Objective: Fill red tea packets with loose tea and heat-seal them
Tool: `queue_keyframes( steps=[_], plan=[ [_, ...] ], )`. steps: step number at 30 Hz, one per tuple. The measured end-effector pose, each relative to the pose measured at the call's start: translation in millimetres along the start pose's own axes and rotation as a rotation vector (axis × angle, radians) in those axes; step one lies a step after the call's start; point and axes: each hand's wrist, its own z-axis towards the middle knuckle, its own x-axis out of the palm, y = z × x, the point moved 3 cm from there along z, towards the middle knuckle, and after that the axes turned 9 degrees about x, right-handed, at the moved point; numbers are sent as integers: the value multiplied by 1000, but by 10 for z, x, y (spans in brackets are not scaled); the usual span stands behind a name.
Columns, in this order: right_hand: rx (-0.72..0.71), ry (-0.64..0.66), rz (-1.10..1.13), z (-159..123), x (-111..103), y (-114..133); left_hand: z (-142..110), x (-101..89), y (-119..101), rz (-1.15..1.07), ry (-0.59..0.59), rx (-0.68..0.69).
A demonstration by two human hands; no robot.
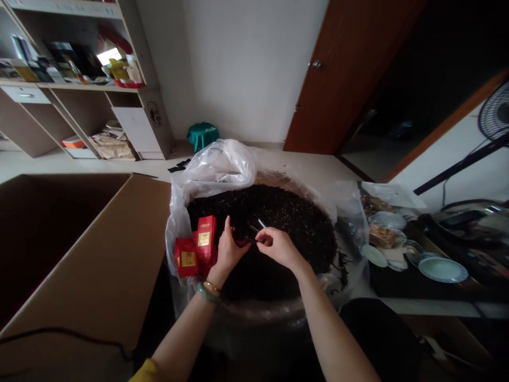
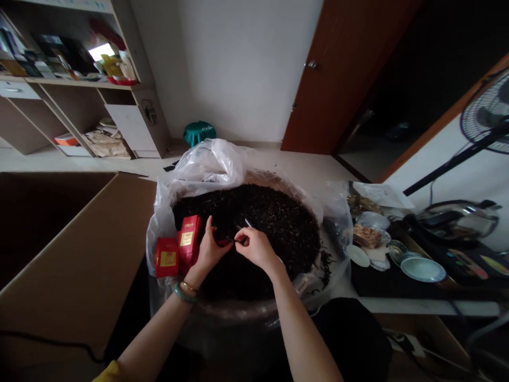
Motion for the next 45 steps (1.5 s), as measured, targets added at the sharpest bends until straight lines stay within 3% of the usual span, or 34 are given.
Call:
queue_keyframes(
  steps=[3,6,10,12,16,20,23,28,33,38,42,45],
  plan=[
    [-107,-32,-68,-17,45,78,-10,5,2,-58,66,100],
    [-181,82,-233,39,270,146,-34,31,32,-109,127,184],
    [-70,238,-394,149,465,62,-41,92,77,-109,168,71],
    [-44,211,-361,183,435,7,-30,109,60,-97,174,53],
    [-10,84,-76,189,235,-70,6,96,2,-76,161,99],
    [98,-2,122,171,100,-135,23,66,1,-133,140,54],
    [77,-110,106,193,121,-134,21,65,-7,-189,152,54],
    [-14,-87,59,257,253,-76,4,84,-12,-243,194,82],
    [99,-233,315,157,-7,-181,9,97,37,-355,141,-27],
    [50,-114,184,17,-91,-239,74,24,-5,-721,40,-314],
    [-104,-104,79,56,34,-69,67,-13,-117,-1025,254,-553],
    [-191,-52,-32,147,118,71,21,-19,-168,-1073,372,-667]
  ],
)
